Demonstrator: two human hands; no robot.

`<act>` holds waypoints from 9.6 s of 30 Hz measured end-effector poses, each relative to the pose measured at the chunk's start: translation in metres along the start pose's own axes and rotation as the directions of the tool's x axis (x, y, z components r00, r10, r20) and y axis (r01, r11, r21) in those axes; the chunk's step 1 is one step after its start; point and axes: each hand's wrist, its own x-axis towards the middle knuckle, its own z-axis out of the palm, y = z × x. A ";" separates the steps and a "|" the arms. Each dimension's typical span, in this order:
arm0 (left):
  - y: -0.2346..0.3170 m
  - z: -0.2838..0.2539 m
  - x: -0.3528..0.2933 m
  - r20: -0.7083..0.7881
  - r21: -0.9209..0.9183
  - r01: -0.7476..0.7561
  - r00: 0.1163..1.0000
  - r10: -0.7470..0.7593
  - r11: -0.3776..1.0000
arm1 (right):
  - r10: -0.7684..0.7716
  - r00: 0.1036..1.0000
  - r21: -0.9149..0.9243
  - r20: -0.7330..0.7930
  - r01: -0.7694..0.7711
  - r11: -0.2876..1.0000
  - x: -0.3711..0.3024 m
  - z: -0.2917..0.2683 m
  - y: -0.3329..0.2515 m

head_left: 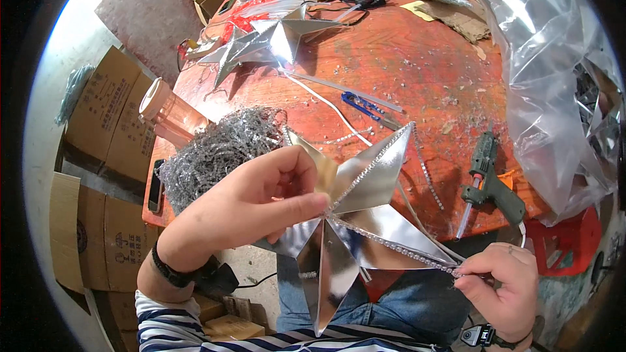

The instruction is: The person uses a hot glue gun to attach a silver beaded chain to the edges of a large, silver, star-shaped decoration. They repeatedly apply glue and press the chain onto the star's points while holding the object in their hands.

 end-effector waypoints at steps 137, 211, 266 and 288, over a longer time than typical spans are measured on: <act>-0.165 -0.013 -0.184 0.807 -0.395 0.051 0.496 0.319 0.917 | -0.052 0.915 0.203 0.401 -0.033 0.979 -0.013 0.032 -0.029; -0.158 -0.007 -0.001 -0.766 0.296 -0.648 0.278 0.580 0.702 | -0.476 0.856 0.010 0.199 0.484 0.875 0.091 0.008 -0.011; -0.159 -0.011 0.003 -0.772 0.278 -0.660 0.280 0.571 0.698 | -0.380 0.905 -0.052 0.189 0.396 0.917 0.090 0.016 -0.006; -0.159 -0.011 0.003 -0.774 0.241 -0.666 0.307 0.553 0.706 | -0.483 0.667 0.154 0.567 0.490 0.858 0.082 -0.020 0.018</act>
